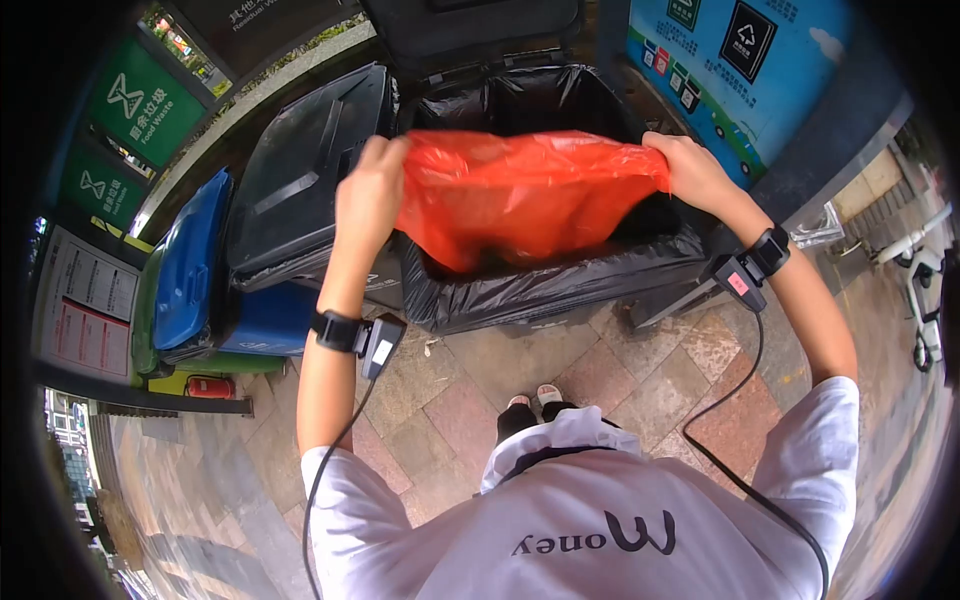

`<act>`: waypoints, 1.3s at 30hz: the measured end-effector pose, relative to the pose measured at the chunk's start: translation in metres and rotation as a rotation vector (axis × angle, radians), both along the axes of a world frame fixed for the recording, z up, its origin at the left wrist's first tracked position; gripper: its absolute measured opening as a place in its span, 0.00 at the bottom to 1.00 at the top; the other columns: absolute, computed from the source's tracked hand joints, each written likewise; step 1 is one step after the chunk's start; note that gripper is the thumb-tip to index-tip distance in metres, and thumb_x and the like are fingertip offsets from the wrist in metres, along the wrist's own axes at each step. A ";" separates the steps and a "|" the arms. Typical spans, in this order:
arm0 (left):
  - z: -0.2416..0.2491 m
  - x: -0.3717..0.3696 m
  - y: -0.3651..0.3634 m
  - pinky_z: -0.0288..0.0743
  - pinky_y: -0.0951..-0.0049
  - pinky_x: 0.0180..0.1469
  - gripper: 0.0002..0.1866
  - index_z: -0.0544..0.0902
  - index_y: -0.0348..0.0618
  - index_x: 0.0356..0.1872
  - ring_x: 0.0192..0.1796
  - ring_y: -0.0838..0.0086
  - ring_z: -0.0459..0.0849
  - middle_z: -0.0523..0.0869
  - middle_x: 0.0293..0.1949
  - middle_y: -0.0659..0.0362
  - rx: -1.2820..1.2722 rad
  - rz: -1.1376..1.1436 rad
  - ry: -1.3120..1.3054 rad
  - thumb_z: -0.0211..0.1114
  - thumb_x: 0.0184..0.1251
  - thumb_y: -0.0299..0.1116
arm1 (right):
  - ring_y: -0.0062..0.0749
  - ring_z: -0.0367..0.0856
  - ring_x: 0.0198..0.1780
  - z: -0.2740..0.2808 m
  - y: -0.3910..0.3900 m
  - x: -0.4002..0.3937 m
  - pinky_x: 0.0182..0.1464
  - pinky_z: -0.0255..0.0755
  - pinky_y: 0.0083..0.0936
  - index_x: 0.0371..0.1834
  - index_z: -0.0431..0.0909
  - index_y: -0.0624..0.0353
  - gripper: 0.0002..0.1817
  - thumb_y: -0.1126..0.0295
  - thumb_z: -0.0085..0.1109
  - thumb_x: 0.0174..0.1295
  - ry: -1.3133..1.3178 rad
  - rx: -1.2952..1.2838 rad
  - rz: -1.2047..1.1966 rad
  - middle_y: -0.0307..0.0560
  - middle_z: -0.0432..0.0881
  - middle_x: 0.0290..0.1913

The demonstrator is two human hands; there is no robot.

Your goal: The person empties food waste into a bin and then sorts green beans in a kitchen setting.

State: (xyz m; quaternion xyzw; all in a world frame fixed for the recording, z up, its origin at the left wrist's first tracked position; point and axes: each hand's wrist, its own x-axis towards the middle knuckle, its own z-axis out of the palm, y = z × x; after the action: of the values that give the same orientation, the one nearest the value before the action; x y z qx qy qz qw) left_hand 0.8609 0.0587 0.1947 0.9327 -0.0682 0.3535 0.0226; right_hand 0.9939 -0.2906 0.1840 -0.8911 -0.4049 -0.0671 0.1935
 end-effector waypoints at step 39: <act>-0.010 -0.009 -0.072 0.70 0.63 0.32 0.19 0.72 0.45 0.50 0.32 0.63 0.76 0.71 0.34 0.54 -0.330 0.163 -0.148 0.60 0.56 0.34 | 0.21 0.76 0.31 0.069 0.033 0.038 0.32 0.73 0.17 0.42 0.72 0.67 0.12 0.74 0.50 0.56 0.312 0.557 0.081 0.42 0.77 0.34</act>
State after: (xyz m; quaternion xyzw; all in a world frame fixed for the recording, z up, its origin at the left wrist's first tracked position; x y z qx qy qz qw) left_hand 0.8524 -0.0129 0.1850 0.8903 0.0650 0.4280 0.1413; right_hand 1.0316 -0.2572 0.2527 -0.7868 -0.3715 -0.0303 0.4920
